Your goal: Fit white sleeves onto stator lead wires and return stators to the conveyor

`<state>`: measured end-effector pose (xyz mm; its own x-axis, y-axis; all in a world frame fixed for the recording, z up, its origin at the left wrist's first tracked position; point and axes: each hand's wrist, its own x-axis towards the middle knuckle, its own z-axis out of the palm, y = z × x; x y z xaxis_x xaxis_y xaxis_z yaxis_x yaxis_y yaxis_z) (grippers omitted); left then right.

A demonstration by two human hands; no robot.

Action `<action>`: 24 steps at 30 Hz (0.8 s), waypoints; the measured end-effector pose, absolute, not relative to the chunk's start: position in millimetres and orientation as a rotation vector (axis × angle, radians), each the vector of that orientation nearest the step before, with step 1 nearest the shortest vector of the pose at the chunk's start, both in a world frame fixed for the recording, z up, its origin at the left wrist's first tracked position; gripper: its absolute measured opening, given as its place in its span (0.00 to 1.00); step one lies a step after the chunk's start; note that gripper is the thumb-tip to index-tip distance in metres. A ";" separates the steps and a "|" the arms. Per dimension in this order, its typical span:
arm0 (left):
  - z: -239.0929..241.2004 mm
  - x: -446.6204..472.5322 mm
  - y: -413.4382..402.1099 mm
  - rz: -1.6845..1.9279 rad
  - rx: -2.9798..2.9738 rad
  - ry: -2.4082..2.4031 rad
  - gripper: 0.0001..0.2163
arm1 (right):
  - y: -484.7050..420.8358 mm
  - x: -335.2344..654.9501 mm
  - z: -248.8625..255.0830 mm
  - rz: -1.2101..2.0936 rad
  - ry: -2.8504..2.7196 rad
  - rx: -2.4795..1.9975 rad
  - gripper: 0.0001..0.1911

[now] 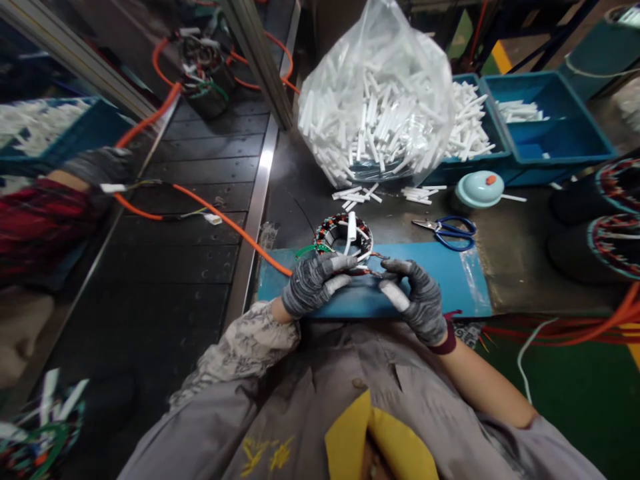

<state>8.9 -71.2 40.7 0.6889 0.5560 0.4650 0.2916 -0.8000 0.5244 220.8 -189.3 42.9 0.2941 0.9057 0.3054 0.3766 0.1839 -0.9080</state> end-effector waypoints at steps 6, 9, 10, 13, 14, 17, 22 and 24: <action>40.4 11.3 -73.6 0.963 2.532 0.629 0.12 | -188.5 223.1 49.9 -0.249 -1.754 -1.538 0.06; 41.1 13.0 -74.4 0.986 2.549 0.632 0.12 | -187.7 223.8 53.1 -0.452 -1.870 -1.538 0.08; 41.5 13.4 -74.5 0.990 2.557 0.636 0.11 | -187.8 224.2 53.4 -0.488 -1.889 -1.528 0.09; 43.7 14.9 -74.9 1.006 2.567 0.624 0.11 | -189.2 226.3 51.0 -0.501 -1.932 -1.467 0.13; 44.7 15.5 -75.2 1.007 2.563 0.617 0.11 | -189.9 227.1 49.1 -0.491 -1.948 -1.439 0.14; 47.3 17.3 -77.0 0.973 2.556 0.628 0.11 | -192.4 228.0 40.8 -0.452 -2.009 -1.379 0.15; 48.1 18.5 -79.3 0.940 2.561 0.675 0.12 | -197.0 219.7 23.7 -0.280 -2.173 -1.274 0.08; 48.6 18.7 -79.1 0.955 2.556 0.675 0.12 | -198.1 216.9 20.1 -0.149 -2.068 -1.317 0.06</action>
